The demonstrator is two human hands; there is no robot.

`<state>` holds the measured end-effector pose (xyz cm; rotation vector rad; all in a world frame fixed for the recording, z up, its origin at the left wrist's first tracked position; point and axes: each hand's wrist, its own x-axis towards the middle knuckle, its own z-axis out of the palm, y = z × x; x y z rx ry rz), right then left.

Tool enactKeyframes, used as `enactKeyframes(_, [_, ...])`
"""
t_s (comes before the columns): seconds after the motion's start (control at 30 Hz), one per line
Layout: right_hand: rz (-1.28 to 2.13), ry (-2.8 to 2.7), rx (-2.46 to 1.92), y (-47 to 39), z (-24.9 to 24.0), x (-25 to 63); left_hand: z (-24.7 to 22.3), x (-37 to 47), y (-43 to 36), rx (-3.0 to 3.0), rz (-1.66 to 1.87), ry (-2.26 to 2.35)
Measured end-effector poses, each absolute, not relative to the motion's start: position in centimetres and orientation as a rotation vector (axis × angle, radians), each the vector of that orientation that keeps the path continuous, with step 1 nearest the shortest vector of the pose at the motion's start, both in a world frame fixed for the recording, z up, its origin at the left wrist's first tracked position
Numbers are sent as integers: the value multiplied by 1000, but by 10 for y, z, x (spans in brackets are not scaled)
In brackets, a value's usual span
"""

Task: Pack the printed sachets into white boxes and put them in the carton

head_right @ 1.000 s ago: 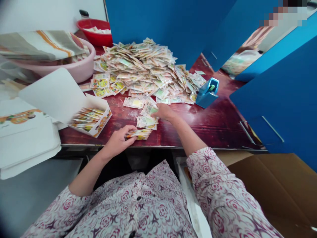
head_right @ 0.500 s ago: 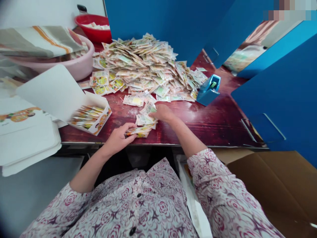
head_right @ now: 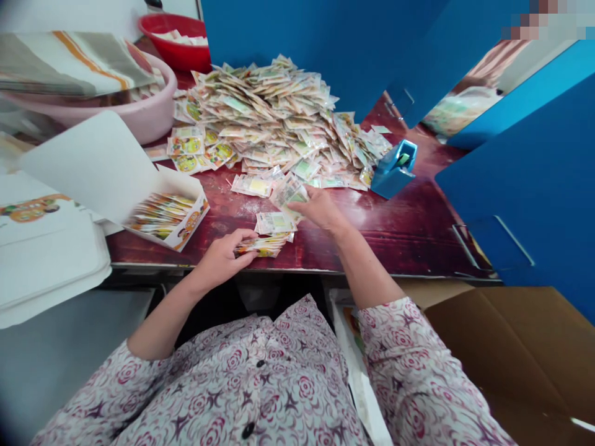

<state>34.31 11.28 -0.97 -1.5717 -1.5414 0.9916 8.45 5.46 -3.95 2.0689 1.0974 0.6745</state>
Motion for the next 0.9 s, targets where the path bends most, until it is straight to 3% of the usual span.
enactKeyframes(0.13, [1299,-1697,-1476,88,0,318,-40,83,55,2072,708,1072])
enactKeyframes(0.33, [1267,-1981,-1464,77,5,301,-43,83,55,2088,753,1002])
enactKeyframes(0.53, [1246,-1878,-1424,52,-7,298,-46,84,51,2150,1052,1058])
enactKeyframes(0.7, [1265,-1918,-1331,40,-7,297,-42,83,55,2121,820,961])
enactKeyframes(0.9, [770,-1976,-1672,84,-4,313,-38,82,54,2128,755,891])
